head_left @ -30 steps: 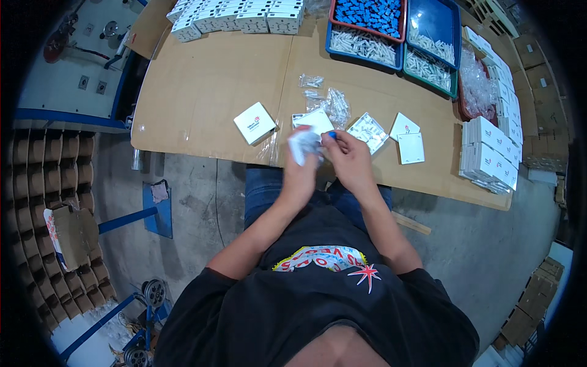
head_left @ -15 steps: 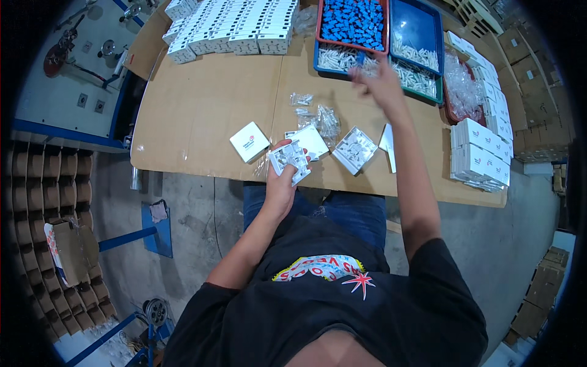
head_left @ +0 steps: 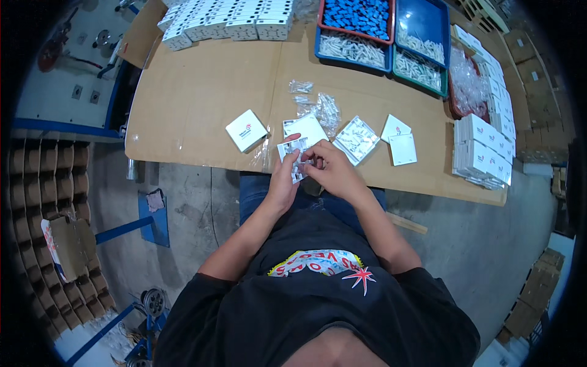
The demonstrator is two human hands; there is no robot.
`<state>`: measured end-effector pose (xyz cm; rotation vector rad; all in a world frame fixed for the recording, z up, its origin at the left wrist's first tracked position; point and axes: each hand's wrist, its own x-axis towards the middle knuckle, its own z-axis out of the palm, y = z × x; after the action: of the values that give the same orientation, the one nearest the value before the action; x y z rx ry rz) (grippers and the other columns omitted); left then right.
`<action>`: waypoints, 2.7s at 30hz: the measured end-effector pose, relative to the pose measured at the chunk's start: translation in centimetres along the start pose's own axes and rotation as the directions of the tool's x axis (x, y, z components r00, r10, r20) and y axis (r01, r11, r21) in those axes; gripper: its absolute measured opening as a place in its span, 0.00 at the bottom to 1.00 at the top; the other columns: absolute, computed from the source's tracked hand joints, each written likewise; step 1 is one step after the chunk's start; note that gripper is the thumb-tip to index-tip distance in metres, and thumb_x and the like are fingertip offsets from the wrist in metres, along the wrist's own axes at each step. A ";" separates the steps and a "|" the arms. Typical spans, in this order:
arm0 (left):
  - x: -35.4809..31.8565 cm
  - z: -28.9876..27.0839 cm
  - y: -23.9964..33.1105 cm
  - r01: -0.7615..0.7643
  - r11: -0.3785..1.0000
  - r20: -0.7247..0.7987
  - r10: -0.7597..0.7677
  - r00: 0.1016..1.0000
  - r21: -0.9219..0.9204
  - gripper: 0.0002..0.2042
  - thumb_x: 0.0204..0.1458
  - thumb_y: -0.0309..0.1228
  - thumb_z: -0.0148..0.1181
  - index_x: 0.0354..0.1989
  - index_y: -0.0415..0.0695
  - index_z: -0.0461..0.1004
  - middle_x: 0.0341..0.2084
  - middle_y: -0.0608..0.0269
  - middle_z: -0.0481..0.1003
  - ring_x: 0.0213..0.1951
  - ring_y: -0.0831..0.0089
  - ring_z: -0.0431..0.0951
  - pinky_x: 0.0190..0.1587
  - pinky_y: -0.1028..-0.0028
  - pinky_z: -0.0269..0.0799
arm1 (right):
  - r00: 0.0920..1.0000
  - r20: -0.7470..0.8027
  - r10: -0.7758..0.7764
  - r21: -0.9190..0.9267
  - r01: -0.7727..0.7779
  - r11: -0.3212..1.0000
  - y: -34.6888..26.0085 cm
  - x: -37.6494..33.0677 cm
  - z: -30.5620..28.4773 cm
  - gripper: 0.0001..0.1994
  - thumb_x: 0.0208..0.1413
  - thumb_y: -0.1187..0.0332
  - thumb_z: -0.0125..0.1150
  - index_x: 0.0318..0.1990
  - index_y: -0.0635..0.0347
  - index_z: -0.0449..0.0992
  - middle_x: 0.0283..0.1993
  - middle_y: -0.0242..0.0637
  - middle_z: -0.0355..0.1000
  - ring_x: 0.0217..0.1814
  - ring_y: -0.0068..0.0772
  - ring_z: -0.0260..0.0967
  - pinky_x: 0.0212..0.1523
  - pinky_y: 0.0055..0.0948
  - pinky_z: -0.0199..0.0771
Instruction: The person packs small white boxes with plastic-wrapped components and blue plastic parts. They open the boxes, insert the items, and close them, stacking the finished units on the table. The process is repetitive and performed by hand.
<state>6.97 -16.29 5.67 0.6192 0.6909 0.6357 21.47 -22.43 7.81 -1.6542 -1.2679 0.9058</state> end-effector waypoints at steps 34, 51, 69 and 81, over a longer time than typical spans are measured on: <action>3.2 -10.3 6.3 -0.134 -0.110 0.174 0.640 0.748 0.985 0.43 0.48 0.35 0.72 0.73 0.42 0.56 0.67 0.40 0.61 0.71 0.42 0.56 0.72 0.51 0.53 | 0.677 -0.735 -0.043 -0.373 -0.350 0.860 8.0 0.4 -12.4 0.39 0.49 0.48 0.78 0.62 0.65 0.72 0.60 0.52 0.72 0.64 0.53 0.69 0.64 0.45 0.69; -0.5 -2.1 5.0 -0.507 0.014 0.389 0.624 0.678 0.862 0.41 0.37 0.24 0.77 0.64 0.41 0.64 0.58 0.46 0.60 0.60 0.48 0.67 0.60 0.57 0.69 | 0.974 -0.151 -0.170 -0.130 0.151 0.980 -2.2 1.8 -1.4 0.32 0.51 0.54 0.76 0.61 0.61 0.74 0.60 0.47 0.72 0.61 0.47 0.73 0.61 0.37 0.73; -1.0 0.3 3.7 0.437 0.876 0.158 -0.410 0.898 -0.205 0.30 0.68 0.63 0.39 0.64 0.53 0.68 0.55 0.64 0.76 0.56 0.67 0.78 0.56 0.64 0.77 | 0.949 0.064 -0.308 -0.169 0.315 0.934 -2.6 -0.3 -0.1 0.32 0.54 0.60 0.69 0.65 0.58 0.67 0.60 0.49 0.65 0.61 0.55 0.67 0.61 0.44 0.70; -1.8 1.2 4.3 0.337 0.931 0.103 -0.324 0.940 -0.144 0.33 0.66 0.65 0.38 0.66 0.52 0.65 0.54 0.66 0.74 0.55 0.73 0.77 0.52 0.68 0.78 | 0.866 -0.011 -0.500 -0.227 0.485 0.845 -2.1 0.0 1.0 0.35 0.60 0.46 0.63 0.64 0.66 0.68 0.63 0.56 0.64 0.64 0.59 0.64 0.63 0.47 0.68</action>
<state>5.39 -15.11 10.05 0.3641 0.6457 0.3462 19.80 -21.99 9.36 -1.3948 -1.6866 0.3992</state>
